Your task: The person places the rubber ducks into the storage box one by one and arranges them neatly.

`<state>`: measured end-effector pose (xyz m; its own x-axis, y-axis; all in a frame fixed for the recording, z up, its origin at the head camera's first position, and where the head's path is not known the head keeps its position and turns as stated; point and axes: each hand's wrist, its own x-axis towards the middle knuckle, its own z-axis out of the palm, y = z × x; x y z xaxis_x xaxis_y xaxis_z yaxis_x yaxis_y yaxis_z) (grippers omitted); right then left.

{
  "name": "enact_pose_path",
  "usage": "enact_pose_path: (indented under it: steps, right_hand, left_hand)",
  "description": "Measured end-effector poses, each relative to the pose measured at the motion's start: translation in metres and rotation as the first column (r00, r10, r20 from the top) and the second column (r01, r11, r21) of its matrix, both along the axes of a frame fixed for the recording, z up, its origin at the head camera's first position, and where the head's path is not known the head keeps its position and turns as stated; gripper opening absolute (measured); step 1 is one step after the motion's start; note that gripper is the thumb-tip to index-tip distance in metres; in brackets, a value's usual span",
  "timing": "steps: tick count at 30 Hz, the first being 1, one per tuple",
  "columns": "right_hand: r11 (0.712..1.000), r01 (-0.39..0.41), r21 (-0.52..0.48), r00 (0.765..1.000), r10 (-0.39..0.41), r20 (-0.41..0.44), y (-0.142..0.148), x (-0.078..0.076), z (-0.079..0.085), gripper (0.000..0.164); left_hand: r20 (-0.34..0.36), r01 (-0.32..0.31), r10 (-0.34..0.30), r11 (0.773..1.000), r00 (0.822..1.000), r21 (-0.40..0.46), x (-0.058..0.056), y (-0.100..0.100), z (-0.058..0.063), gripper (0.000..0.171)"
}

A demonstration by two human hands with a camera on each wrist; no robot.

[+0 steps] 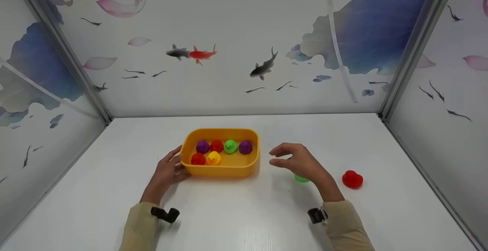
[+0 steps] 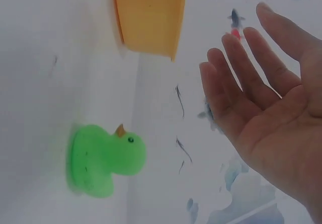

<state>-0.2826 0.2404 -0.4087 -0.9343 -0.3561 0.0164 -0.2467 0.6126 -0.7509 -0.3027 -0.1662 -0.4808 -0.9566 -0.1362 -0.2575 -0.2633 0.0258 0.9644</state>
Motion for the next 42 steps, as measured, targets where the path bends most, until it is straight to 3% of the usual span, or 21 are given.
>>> enact_pose_path:
  steps: [6, 16, 22, 30, 42]
  right_hand:
    - [0.999, 0.049, 0.004, 0.998, -0.049, 0.035, 0.024, -0.004, -0.006, 0.042]
    - [1.0, 0.009, 0.007, 1.0, -0.009, 0.002, 0.058, -0.008, -0.019, 0.051]
    - [0.999, 0.032, 0.014, 0.997, -0.033, 0.073, 0.071, -0.01, -0.028, 0.055]
    - [0.999, 0.015, 0.031, 0.995, -0.018, 0.097, 0.079, -0.012, -0.041, 0.055]
    - [0.999, -0.023, 0.044, 0.987, 0.016, 0.16, 0.079, -0.013, -0.047, 0.055]
  left_hand:
    - [0.01, -0.008, 0.008, 1.0, 1.0, 0.004, 0.001, 0.0, 0.001, 0.05]
    - [0.002, -0.003, 0.003, 1.0, 1.0, 0.012, 0.0, -0.001, 0.001, 0.051]
    - [0.009, -0.004, 0.004, 1.0, 1.0, 0.004, 0.0, -0.001, 0.001, 0.051]
    - [0.02, 0.0, 0.0, 1.0, 1.0, -0.01, -0.001, 0.0, 0.0, 0.051]
    - [0.024, 0.0, -0.001, 1.0, 1.0, 0.012, -0.001, 0.001, 0.001, 0.051]
